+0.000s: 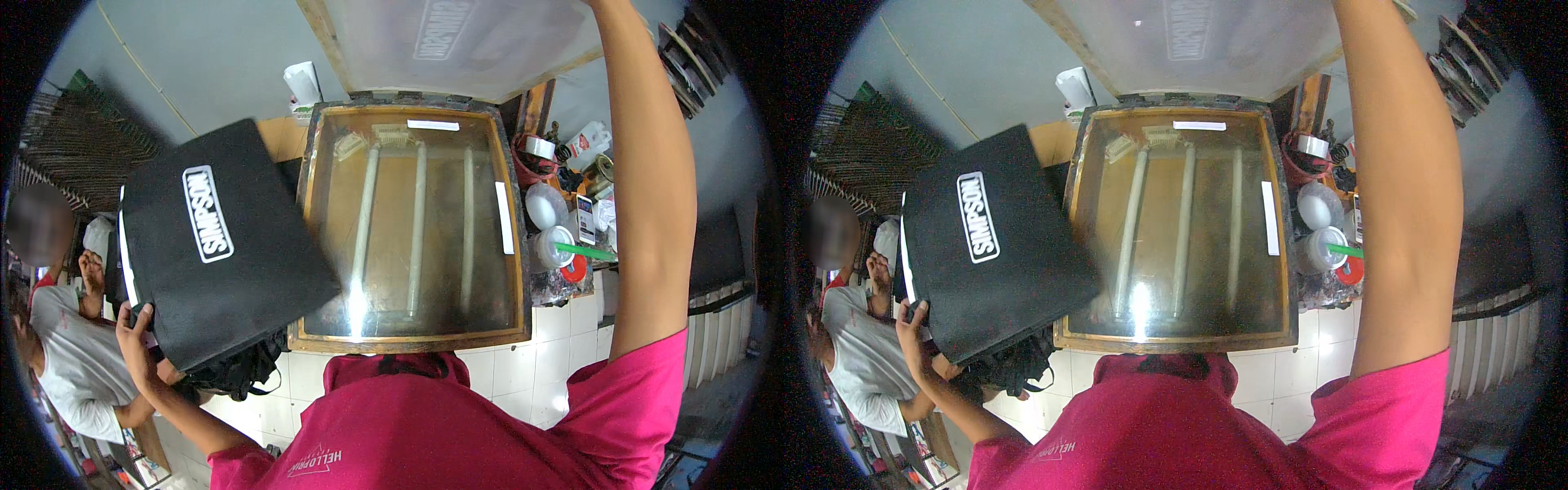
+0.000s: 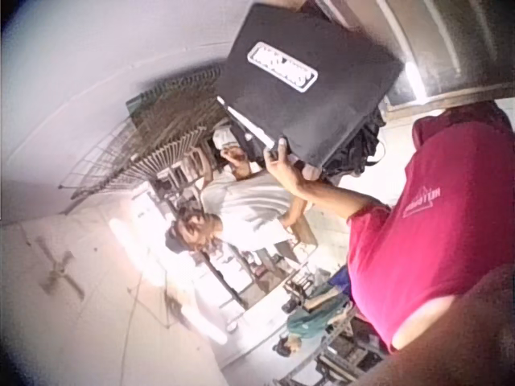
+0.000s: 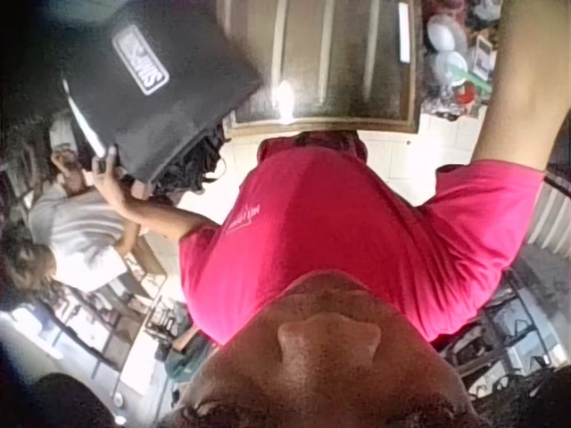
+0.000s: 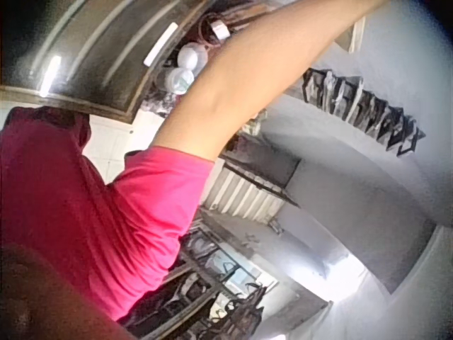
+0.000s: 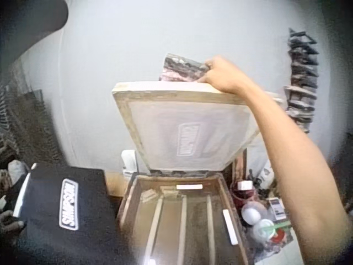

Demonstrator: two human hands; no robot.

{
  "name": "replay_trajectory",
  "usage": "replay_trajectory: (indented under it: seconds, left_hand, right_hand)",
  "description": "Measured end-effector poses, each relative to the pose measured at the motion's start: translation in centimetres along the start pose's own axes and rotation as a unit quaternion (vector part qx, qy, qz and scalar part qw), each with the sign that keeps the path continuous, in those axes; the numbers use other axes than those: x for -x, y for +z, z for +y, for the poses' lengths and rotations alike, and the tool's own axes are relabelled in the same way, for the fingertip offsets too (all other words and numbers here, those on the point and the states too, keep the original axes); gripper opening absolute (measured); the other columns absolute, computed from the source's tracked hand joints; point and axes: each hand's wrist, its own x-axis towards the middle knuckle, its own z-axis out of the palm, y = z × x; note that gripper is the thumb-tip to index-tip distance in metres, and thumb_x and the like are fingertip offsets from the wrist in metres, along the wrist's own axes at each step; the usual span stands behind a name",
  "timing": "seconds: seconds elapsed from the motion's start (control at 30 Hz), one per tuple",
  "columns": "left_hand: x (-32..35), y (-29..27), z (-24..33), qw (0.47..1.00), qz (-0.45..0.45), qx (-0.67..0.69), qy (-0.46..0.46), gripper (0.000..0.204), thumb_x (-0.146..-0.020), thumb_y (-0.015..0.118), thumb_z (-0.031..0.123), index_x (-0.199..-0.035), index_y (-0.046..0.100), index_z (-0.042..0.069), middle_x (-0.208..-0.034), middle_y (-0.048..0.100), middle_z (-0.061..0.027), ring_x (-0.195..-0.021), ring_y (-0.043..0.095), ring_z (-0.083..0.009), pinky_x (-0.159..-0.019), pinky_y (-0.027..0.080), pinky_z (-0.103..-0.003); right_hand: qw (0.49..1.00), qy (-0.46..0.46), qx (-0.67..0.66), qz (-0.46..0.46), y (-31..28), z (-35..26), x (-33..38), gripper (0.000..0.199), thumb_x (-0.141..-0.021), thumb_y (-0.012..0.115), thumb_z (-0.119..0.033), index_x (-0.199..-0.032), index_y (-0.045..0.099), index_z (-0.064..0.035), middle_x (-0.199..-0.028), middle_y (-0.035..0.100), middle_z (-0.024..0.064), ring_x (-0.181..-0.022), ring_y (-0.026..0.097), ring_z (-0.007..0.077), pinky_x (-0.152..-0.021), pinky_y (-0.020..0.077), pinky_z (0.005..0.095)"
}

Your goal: The person performs screen printing on black tote bags by placing each bag onto a flat surface, lowering a screen over it, and using a squeegee to spread white ink across the screen's surface.

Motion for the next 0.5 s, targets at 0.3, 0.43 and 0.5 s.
replay_trajectory:
  seconds: [0.3,0.43,0.5]
  left_hand:
    - [4.8,19.9,0.7,0.984,0.032,-0.101,0.142,0.044,-0.097,0.069,0.017,-0.136,0.061,-0.001,-0.132,0.066,-0.0186,-0.125,0.061,-0.0291,-0.11,0.044,-0.041]
    - [10.5,32.1,3.0,0.972,-0.177,-0.041,0.145,0.041,-0.09,0.07,0.009,-0.13,0.064,0.001,-0.132,0.066,-0.0208,-0.13,0.059,-0.0353,-0.114,0.041,-0.045]
    - [10.7,36.4,2.5,0.922,-0.276,-0.097,0.253,0.05,-0.09,0.075,0.018,-0.134,0.06,0.0,-0.145,0.056,-0.0219,-0.143,0.046,-0.038,-0.121,0.029,-0.051]
  right_hand:
    - [0.998,0.0,0.057,-0.005,-0.6,3.0,-4.4,0.043,-0.074,0.08,-0.027,-0.104,0.076,0.0044,-0.1,0.075,0.0259,-0.093,0.071,0.035,-0.086,0.0538,0.0433]
    - [0.997,-0.009,0.079,0.015,0.7,5.8,-8.8,0.045,-0.076,0.077,-0.027,-0.109,0.075,0.0041,-0.107,0.074,0.0267,-0.1,0.07,0.0348,-0.09,0.0529,0.0427]
    - [0.996,-0.007,0.088,0.004,1.9,7.2,-11.0,0.046,-0.077,0.075,-0.027,-0.111,0.075,0.0041,-0.11,0.074,0.0262,-0.102,0.069,0.0347,-0.092,0.0524,0.0425]
